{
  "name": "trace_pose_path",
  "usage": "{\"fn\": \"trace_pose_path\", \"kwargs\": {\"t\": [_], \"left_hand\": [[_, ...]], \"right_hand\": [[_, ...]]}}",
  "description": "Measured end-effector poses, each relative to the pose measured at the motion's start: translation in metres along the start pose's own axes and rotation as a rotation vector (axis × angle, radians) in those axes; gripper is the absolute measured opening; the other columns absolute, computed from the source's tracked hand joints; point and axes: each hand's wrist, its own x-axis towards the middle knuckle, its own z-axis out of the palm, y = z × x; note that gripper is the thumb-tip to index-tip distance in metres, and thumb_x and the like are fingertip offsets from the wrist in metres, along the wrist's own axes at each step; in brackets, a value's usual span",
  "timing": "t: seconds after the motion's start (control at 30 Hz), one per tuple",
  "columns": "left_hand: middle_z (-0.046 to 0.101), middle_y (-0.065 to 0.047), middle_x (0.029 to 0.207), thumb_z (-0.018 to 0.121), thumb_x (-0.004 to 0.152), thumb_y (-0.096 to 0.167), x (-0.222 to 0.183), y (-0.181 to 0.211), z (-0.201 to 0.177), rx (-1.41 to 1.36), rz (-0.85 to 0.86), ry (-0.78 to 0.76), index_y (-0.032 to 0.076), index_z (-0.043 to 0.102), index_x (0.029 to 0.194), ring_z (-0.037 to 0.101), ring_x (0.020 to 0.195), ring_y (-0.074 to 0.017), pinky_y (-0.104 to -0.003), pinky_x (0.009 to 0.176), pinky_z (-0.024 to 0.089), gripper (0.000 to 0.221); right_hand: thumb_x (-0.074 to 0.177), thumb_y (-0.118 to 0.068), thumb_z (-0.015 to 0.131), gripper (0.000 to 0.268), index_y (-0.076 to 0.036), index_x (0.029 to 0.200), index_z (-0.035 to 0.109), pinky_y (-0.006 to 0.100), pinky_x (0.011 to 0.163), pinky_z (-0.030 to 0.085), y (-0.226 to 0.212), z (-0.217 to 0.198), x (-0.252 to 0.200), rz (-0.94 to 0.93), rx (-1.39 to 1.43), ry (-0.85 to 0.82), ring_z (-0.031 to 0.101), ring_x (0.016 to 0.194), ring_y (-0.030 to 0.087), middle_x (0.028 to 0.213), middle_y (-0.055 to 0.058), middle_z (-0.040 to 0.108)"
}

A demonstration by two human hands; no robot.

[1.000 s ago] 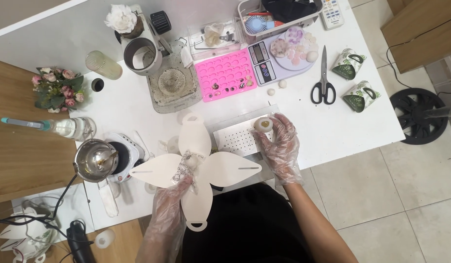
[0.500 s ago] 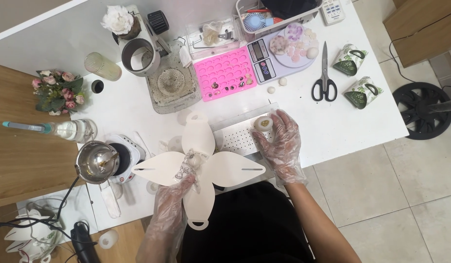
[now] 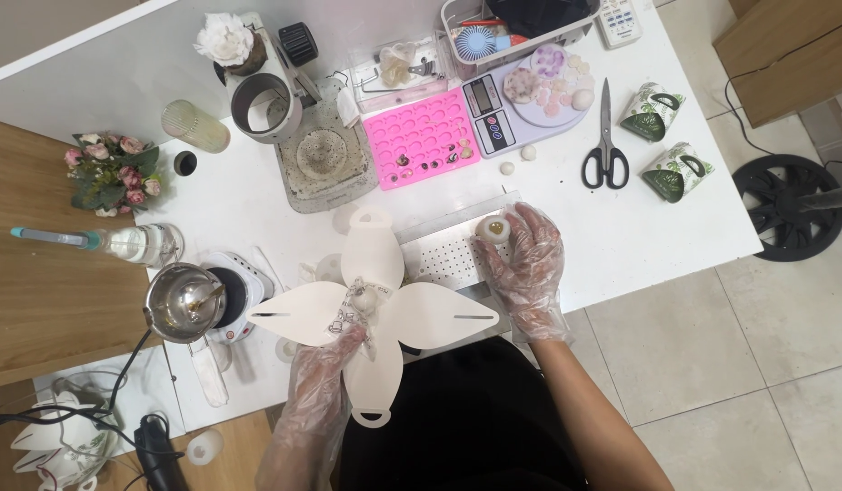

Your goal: Assembling and packaging small items into a floral-shaped decorative box.

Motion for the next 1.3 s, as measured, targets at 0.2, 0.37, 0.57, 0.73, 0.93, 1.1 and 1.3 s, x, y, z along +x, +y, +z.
{"fn": "trace_pose_path", "kwargs": {"t": [0.2,0.37,0.57,0.73,0.93,1.1,1.3], "left_hand": [[0.069,-0.007,0.097,0.079,0.077,0.006,-0.008,0.012,0.008,-0.012,-0.043,0.059,0.002,0.064,0.120,0.067,0.087,-0.0195,-0.033,0.076,0.056,0.046],[0.069,-0.009,0.099,0.079,0.078,0.005,-0.001,0.001,0.001,0.034,-0.029,0.070,-0.001,0.064,0.120,0.066,0.087,-0.0200,-0.033,0.075,0.056,0.045],[0.070,-0.010,0.101,0.079,0.079,0.007,0.012,-0.015,-0.017,0.095,-0.028,0.053,-0.002,0.064,0.121,0.066,0.087,-0.0202,-0.034,0.075,0.056,0.045],[0.070,-0.010,0.102,0.079,0.079,0.009,0.020,-0.032,-0.041,0.148,-0.030,0.024,-0.002,0.064,0.122,0.067,0.089,-0.0201,-0.034,0.077,0.055,0.046],[0.070,-0.009,0.103,0.079,0.079,0.011,0.037,-0.054,-0.069,0.219,-0.031,-0.009,-0.001,0.064,0.123,0.067,0.090,-0.0200,-0.035,0.078,0.055,0.047],[0.070,-0.009,0.104,0.079,0.080,0.013,0.075,-0.079,-0.094,0.281,-0.035,-0.041,-0.001,0.063,0.123,0.067,0.091,-0.0199,-0.035,0.079,0.055,0.048],[0.071,-0.009,0.105,0.078,0.080,0.016,0.136,-0.110,-0.158,0.356,-0.040,-0.064,0.000,0.063,0.124,0.067,0.092,-0.0198,-0.036,0.081,0.055,0.050]], "right_hand": [[0.087,-0.027,0.086,0.055,-0.006,0.131,0.060,0.045,0.110,0.047,-0.003,-0.002,0.000,0.024,0.068,0.019,0.053,0.131,0.033,0.139,0.013,0.055],[0.087,-0.029,0.085,0.054,-0.006,0.131,0.061,0.044,0.110,0.047,0.002,-0.005,-0.002,0.039,0.032,0.013,0.053,0.130,0.033,0.139,0.012,0.056],[0.093,-0.031,0.081,0.051,-0.007,0.134,0.061,0.042,0.111,0.049,0.020,-0.011,-0.005,0.067,-0.004,0.052,0.054,0.131,0.030,0.140,0.010,0.057],[0.092,-0.034,0.084,0.055,-0.008,0.136,0.063,0.041,0.106,0.052,0.051,-0.016,-0.007,0.112,-0.036,0.167,0.056,0.126,0.026,0.136,0.009,0.061],[0.091,-0.020,0.085,0.047,-0.004,0.131,0.066,0.034,0.090,0.057,0.083,-0.033,-0.008,0.341,0.196,0.192,0.064,0.115,0.022,0.135,0.010,0.060],[0.094,-0.017,0.083,0.046,0.000,0.132,0.064,0.032,0.098,0.058,0.122,-0.023,-0.025,0.418,0.271,0.249,0.064,0.121,0.023,0.141,0.012,0.056],[0.092,-0.015,0.084,0.046,0.001,0.131,0.065,0.035,0.095,0.058,0.150,-0.019,-0.035,0.442,0.133,0.226,0.066,0.116,0.028,0.137,0.015,0.060]]}}
